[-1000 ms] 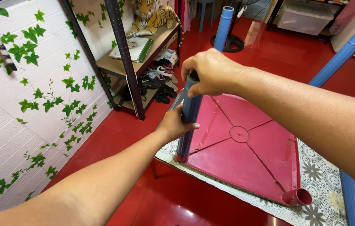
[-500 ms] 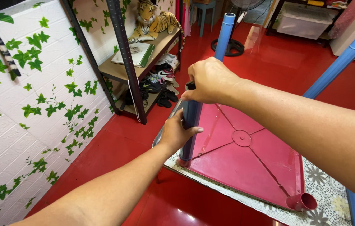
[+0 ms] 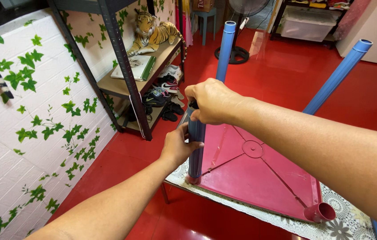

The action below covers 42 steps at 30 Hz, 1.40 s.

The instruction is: The person inserts blue plastic poles into the four corner sockets of an upside-down pink plastic table base. They repeatedly insert and remove the poles, adjusting their fit, and leave the table base with the poles attached.

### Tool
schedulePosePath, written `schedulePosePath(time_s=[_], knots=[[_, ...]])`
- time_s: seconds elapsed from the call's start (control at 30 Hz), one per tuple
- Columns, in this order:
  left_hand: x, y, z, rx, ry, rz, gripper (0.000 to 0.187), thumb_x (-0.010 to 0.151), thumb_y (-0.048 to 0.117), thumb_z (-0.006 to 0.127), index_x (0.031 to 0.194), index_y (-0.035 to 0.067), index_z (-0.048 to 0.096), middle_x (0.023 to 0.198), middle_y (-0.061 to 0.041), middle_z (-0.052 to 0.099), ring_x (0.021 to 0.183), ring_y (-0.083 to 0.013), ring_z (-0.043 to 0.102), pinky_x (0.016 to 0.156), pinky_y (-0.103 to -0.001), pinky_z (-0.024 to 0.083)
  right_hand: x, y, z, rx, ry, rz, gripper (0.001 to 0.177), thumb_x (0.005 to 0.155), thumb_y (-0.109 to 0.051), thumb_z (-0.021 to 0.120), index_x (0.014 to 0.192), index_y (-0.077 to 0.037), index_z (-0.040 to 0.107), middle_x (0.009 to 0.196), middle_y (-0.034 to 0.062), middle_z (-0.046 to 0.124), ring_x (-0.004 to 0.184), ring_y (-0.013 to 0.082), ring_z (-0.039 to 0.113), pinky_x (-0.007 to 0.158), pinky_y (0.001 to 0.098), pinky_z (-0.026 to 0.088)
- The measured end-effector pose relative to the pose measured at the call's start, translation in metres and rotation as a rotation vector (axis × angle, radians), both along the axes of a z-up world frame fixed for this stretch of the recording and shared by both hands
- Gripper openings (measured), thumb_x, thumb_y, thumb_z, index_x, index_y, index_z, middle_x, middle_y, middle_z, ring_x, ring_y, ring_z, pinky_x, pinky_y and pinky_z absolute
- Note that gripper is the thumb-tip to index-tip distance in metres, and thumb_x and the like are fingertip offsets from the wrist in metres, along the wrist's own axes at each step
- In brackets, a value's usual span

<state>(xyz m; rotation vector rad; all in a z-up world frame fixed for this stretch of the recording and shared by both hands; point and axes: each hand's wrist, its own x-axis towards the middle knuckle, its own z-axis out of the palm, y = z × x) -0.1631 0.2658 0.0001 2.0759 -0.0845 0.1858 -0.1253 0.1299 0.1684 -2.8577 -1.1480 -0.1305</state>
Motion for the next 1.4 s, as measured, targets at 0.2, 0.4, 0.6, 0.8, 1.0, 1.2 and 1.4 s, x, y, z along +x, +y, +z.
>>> schedulePosePath(time_s=[0.2, 0.4, 0.6, 0.8, 1.0, 1.2, 1.4], knots=[[-0.012, -0.008, 0.014, 0.009, 0.054, 0.061, 0.066, 0.073, 0.019, 0.087, 0.133, 0.008, 0.061, 0.111, -0.012, 0.077, 0.106, -0.023, 0.076, 0.093, -0.036, 0.059, -0.002, -0.009, -0.002, 0.11, 0.039, 0.029, 0.041, 0.073, -0.03, 0.086, 0.105, -0.008, 0.071, 0.091, 0.0138, 0.076, 0.089, 0.0329, 0.074, 0.081, 0.0426, 0.058], [-0.019, -0.012, -0.008, 0.116, 0.17, 0.098, 0.089, 0.075, 0.038, 0.084, 0.149, 0.011, 0.042, 0.134, -0.017, 0.065, 0.125, -0.0303, 0.063, 0.106, -0.04, 0.05, -0.011, -0.025, -0.005, 0.036, 0.067, -0.015, 0.098, 0.069, -0.045, 0.089, 0.148, -0.014, 0.039, 0.141, 0.0185, 0.051, 0.129, 0.0382, 0.05, 0.106, 0.0485, 0.044], [-0.024, -0.036, -0.05, 0.468, 0.647, 0.054, 0.137, 0.077, 0.059, 0.085, 0.161, -0.001, -0.005, 0.167, -0.031, 0.005, 0.157, -0.0452, 0.008, 0.127, -0.048, 0.021, -0.024, -0.053, -0.011, -0.183, 0.037, -0.156, 0.128, 0.071, -0.06, 0.086, 0.161, -0.02, 0.005, 0.168, 0.0172, 0.004, 0.155, 0.0411, 0.002, 0.117, 0.0708, 0.013], [-0.035, -0.093, -0.055, 0.547, 0.738, -0.139, 0.135, 0.079, 0.065, 0.077, 0.162, 0.003, -0.009, 0.172, -0.022, -0.005, 0.159, -0.0404, 0.0, 0.127, -0.056, 0.017, -0.042, -0.107, -0.025, -0.238, 0.065, -0.306, 0.124, 0.073, -0.058, 0.084, 0.161, -0.021, 0.004, 0.169, 0.0152, -0.001, 0.156, 0.0382, -0.004, 0.119, 0.0701, 0.009], [-0.015, -0.161, -0.019, 0.592, 0.444, -0.234, 0.133, 0.081, 0.06, 0.079, 0.162, 0.006, -0.012, 0.171, -0.02, -0.015, 0.158, -0.0406, -0.012, 0.127, -0.055, 0.005, -0.071, -0.176, -0.044, -0.231, 0.121, -0.503, 0.121, 0.076, -0.057, 0.083, 0.161, -0.023, 0.003, 0.169, 0.0142, -0.004, 0.156, 0.0363, -0.007, 0.12, 0.0685, 0.007], [0.016, -0.215, 0.023, 0.798, 0.194, -0.295, 0.126, 0.085, 0.056, 0.076, 0.162, 0.009, -0.012, 0.17, -0.02, -0.019, 0.156, -0.0425, -0.017, 0.125, -0.058, 0.001, -0.095, -0.241, -0.057, -0.23, 0.193, -0.716, 0.119, 0.079, -0.057, 0.081, 0.161, -0.026, 0.0, 0.17, 0.0113, -0.01, 0.157, 0.034, -0.01, 0.122, 0.0671, 0.005], [0.024, -0.272, 0.044, 0.842, 0.074, -0.361, 0.126, 0.084, 0.055, 0.078, 0.163, 0.012, -0.01, 0.17, -0.018, -0.018, 0.156, -0.0419, -0.017, 0.125, -0.06, 0.0, -0.122, -0.308, -0.073, -0.226, 0.215, -0.847, 0.118, 0.08, -0.055, 0.081, 0.162, -0.026, 0.0, 0.17, 0.0112, -0.011, 0.157, 0.0342, -0.01, 0.122, 0.0659, 0.006]])
